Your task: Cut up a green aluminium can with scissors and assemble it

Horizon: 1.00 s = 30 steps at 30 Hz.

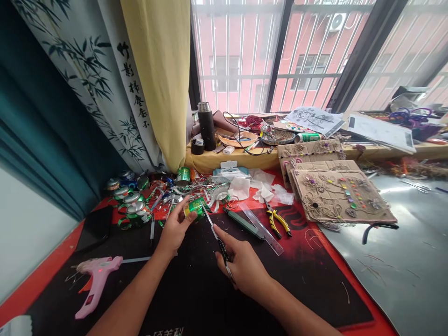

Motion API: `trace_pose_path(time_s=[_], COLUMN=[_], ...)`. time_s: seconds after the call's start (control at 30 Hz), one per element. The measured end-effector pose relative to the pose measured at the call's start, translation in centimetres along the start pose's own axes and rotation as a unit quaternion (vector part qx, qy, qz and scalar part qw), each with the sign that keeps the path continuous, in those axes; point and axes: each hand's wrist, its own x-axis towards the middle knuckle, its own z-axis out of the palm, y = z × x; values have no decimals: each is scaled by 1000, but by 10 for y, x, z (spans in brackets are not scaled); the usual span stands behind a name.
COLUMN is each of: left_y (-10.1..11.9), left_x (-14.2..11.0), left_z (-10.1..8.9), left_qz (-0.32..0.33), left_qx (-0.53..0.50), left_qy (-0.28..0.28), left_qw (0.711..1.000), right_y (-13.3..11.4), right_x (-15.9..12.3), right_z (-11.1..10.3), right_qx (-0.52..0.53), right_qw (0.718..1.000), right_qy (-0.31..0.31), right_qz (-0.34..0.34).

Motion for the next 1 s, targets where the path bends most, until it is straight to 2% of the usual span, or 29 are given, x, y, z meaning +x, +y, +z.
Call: trace_pose_path(time_s=[0.1,0.2,0.43,0.67,1.0], left_y=[3,5,1,0,1], left_x=[-1,-2,0,1,3], left_z=[2,2,-1,-3,-5], left_qz=[-51,-59,-35,-35,-19], left_qx=[-85,-105,-70,-56,-32], left_qy=[-12,-32,-38,-70,-52], left_qw=[995,992,996,995,998], right_y=[0,1,2,2,-3], right_x=[0,0,0,0,-1], right_z=[-1,-2,-1,-2,-4], right_qx=[3,-4,-11,-10,1], right_qw=[1000,1000,1000,1000,1000], right_qy=[5,8,8,8,-2], right_qz=[-10,-16,-3,-6,15])
